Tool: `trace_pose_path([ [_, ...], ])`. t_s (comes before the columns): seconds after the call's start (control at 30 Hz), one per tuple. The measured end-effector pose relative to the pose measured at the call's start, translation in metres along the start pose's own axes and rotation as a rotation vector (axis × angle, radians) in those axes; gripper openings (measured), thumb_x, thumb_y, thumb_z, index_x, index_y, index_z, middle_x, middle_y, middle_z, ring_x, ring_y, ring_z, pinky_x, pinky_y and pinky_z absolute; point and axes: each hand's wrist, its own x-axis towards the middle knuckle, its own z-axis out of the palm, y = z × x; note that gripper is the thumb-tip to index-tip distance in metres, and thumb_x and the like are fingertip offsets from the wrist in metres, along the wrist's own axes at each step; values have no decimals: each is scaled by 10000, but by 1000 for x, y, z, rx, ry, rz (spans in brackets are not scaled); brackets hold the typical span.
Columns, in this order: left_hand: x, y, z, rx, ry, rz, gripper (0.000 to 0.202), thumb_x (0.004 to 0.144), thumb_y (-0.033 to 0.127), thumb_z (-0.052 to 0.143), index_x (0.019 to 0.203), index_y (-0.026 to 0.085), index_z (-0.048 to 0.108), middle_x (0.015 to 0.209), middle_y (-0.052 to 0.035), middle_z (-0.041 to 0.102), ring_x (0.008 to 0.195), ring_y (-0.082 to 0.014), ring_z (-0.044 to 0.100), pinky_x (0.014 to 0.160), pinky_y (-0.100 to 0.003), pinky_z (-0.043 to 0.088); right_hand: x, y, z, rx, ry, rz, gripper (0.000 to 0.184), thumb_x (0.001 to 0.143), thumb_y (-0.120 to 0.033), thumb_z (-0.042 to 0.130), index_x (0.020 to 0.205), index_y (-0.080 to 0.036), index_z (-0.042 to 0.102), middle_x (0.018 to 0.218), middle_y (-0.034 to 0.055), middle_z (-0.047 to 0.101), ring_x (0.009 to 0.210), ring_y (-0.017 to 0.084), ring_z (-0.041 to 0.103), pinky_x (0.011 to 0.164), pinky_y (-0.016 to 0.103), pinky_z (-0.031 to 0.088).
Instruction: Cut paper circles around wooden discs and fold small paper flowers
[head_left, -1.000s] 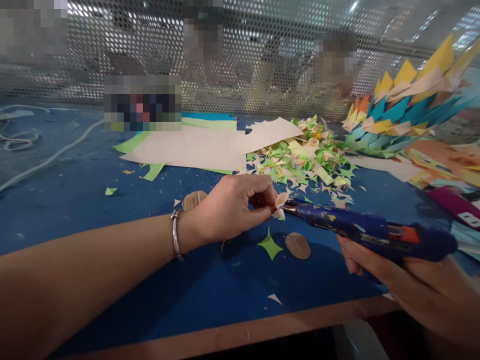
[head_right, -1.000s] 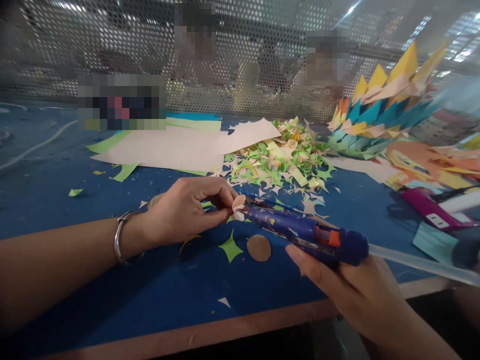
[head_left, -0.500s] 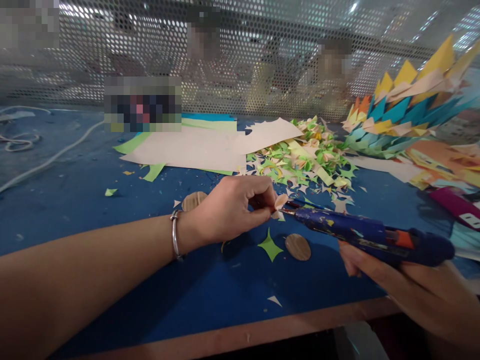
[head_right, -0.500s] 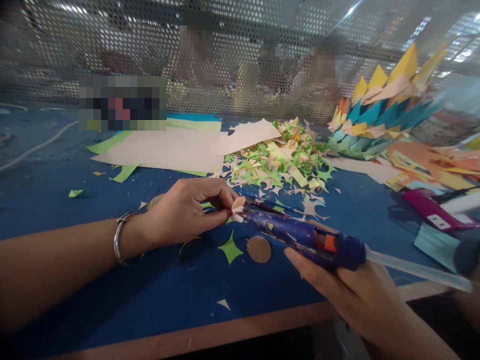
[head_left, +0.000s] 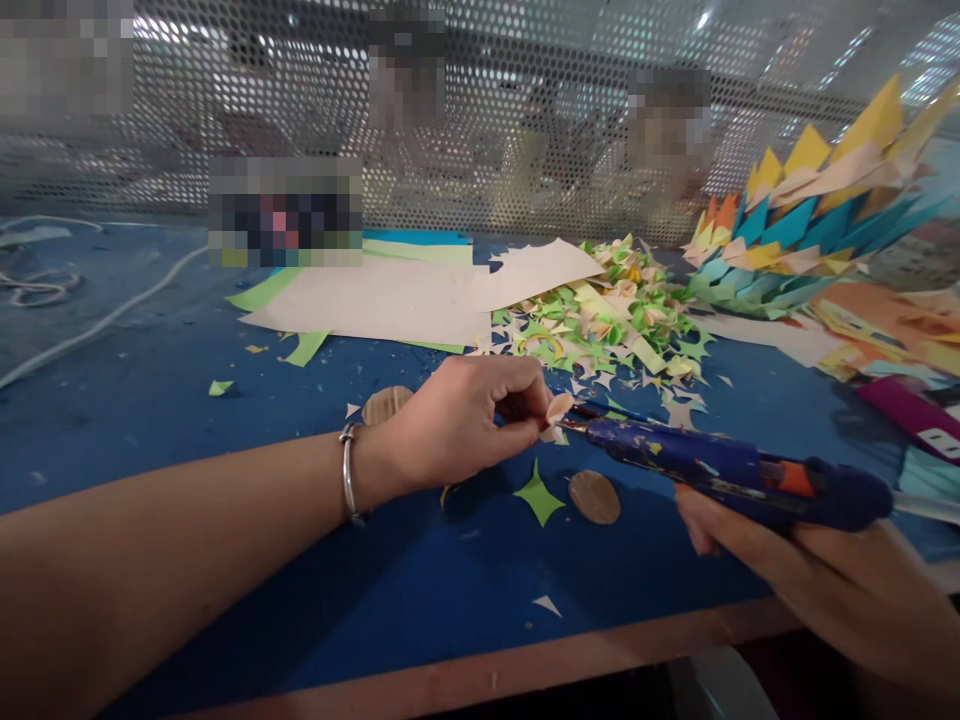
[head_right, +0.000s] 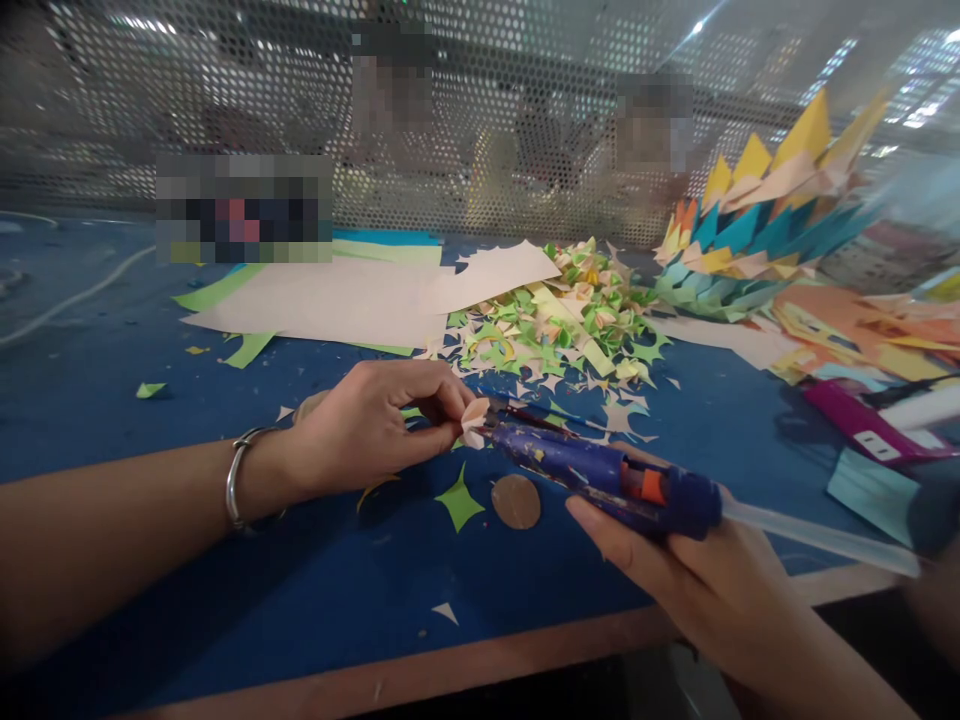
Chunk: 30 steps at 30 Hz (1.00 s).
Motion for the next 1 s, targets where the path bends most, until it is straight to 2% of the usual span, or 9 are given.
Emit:
trace_pose_path([
  [0.1,1,0,-1,4,-1,8,141,789,40,586,725,162,616,794,2,727,729,-104,665,634,-210,477,-3,6,1,-11,-28,-17,210,954,-375,506,792,-266,584,883,45,741,800,247,728,706,362,613],
  [0.3,0,0,0,-29,-19,-15,133,791,40,596,733,151,638,791,-7,734,732,-108,668,635,-217,483,-2,2,2,77,-2,-4,164,964,-331,530,819,-290,594,667,-37,692,603,161,687,541,244,574],
  [0.53,0,2,-3,-57,-43,-13,122,799,43,609,767,145,670,782,9,754,704,-82,667,619,-186,487,3,-4,-1,93,13,-27,268,955,-337,536,695,-270,547,621,-27,647,564,151,645,514,247,547],
  [0.6,0,3,-4,-56,-44,-2,121,800,47,612,779,143,682,762,16,747,674,-72,659,595,-174,481,5,-6,-1,99,16,-15,291,960,-346,524,681,-267,552,628,-21,652,576,155,647,529,253,547],
  [0.73,-1,3,-5,-57,-33,18,132,789,35,612,793,147,681,786,11,742,708,-76,672,638,-173,505,5,-6,-8,103,58,54,346,959,-385,512,643,-261,580,619,-4,658,580,174,651,537,275,539],
  [0.87,1,2,-5,-105,109,-69,89,797,73,613,805,159,638,762,3,719,654,-89,668,614,-193,531,4,8,-23,-17,178,164,401,902,-504,563,595,-250,612,600,15,678,573,212,663,558,325,527],
  [0.93,3,1,-5,-139,219,-121,65,796,114,636,812,177,628,765,-1,719,655,-108,670,613,-220,544,7,23,-30,-205,310,269,442,848,-597,579,576,-249,602,570,13,655,550,215,641,568,341,512],
  [1.0,5,0,-5,-162,323,-154,50,796,154,658,814,193,632,781,-6,725,671,-126,673,623,-245,555,12,44,-35,-418,372,332,474,822,-664,532,593,-254,595,546,30,619,613,243,646,646,369,515],
])
